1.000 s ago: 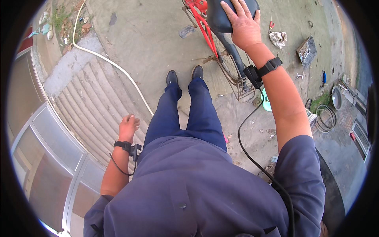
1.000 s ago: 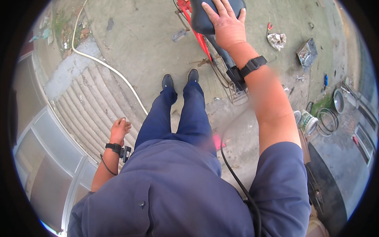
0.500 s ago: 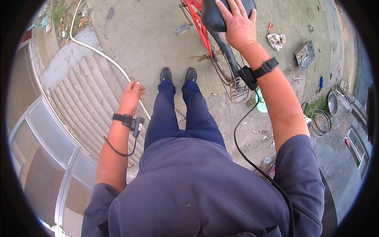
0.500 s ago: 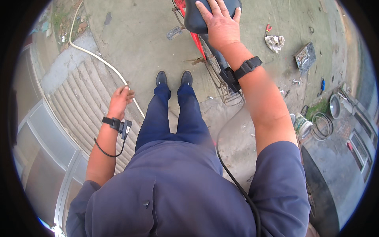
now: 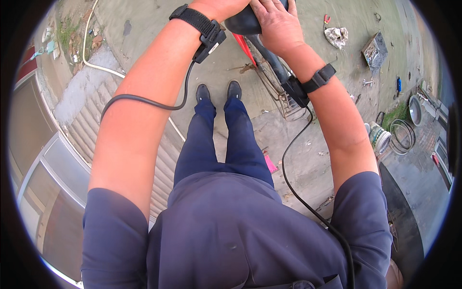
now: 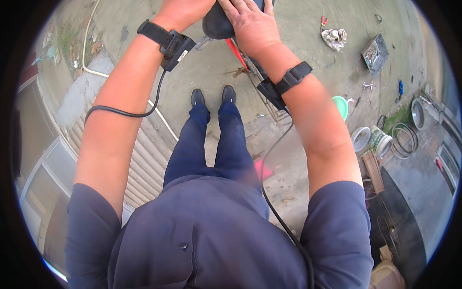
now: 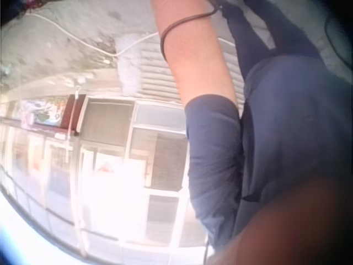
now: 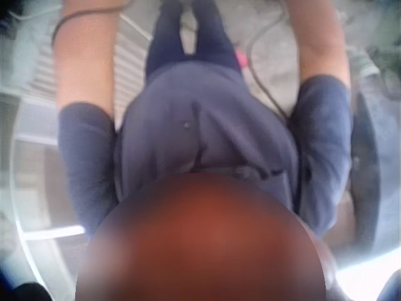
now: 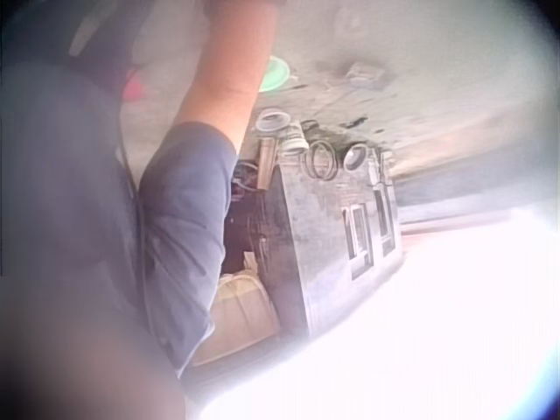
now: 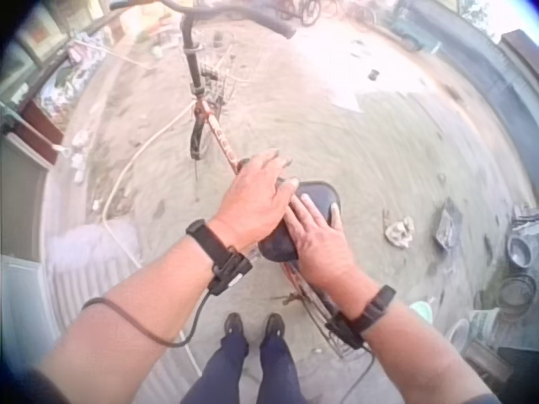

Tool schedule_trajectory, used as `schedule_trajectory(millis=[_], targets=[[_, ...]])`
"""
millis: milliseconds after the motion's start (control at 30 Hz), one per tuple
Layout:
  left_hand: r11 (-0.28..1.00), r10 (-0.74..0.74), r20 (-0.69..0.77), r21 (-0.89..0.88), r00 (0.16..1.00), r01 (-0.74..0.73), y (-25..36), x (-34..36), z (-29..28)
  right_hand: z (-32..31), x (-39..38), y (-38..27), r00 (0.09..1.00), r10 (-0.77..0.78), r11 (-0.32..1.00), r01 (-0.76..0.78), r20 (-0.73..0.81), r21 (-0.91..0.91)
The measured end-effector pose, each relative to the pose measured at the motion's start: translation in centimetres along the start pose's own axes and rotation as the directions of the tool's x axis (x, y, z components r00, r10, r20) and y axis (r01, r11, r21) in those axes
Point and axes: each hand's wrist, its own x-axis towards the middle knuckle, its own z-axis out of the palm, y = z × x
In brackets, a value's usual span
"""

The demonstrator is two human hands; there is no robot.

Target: The person positions a red bicycle upright, then uses a wrench to tighten bolts on the rear rack and seat post. The person also handles small hardware pieces from a green basin, appearing to prepare or install fasteners for the rack.

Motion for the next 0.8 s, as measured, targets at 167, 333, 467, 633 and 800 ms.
schedule_trajectory(millis=[167, 333, 467, 633, 800], targets=[[1.0, -0.029, 0.555, 0.009, 0.832, 0.029, 0.2, 3.9, 5.6, 0.5, -1.0, 4.0, 0.999, -0.019, 0.998, 0.017, 0.041, 0.053], [0.97, 0.219, 0.239, 0.056, 0.946, -0.238, -0.5, 3.2, 6.2, 1.5, -4.7, 6.6, 0.987, 0.156, 0.945, -0.141, -0.027, 0.294], [0.97, 0.153, 0.326, 0.129, 0.933, -0.204, -0.3, 4.4, 7.2, 4.6, -15.6, 8.4, 0.743, 0.669, 0.672, -0.604, 0.0, 0.429], [0.957, 0.146, 0.356, 0.185, 0.923, -0.222, 1.3, 8.1, 12.0, 11.9, -26.3, 11.2, 0.136, 0.883, -0.157, -0.816, 0.449, 0.557], [0.857, -0.058, 0.565, 0.451, 0.823, -0.249, 1.6, 11.0, 14.7, 16.2, -28.1, 14.6, 0.025, 0.725, -0.591, -0.49, 0.688, 0.641]])
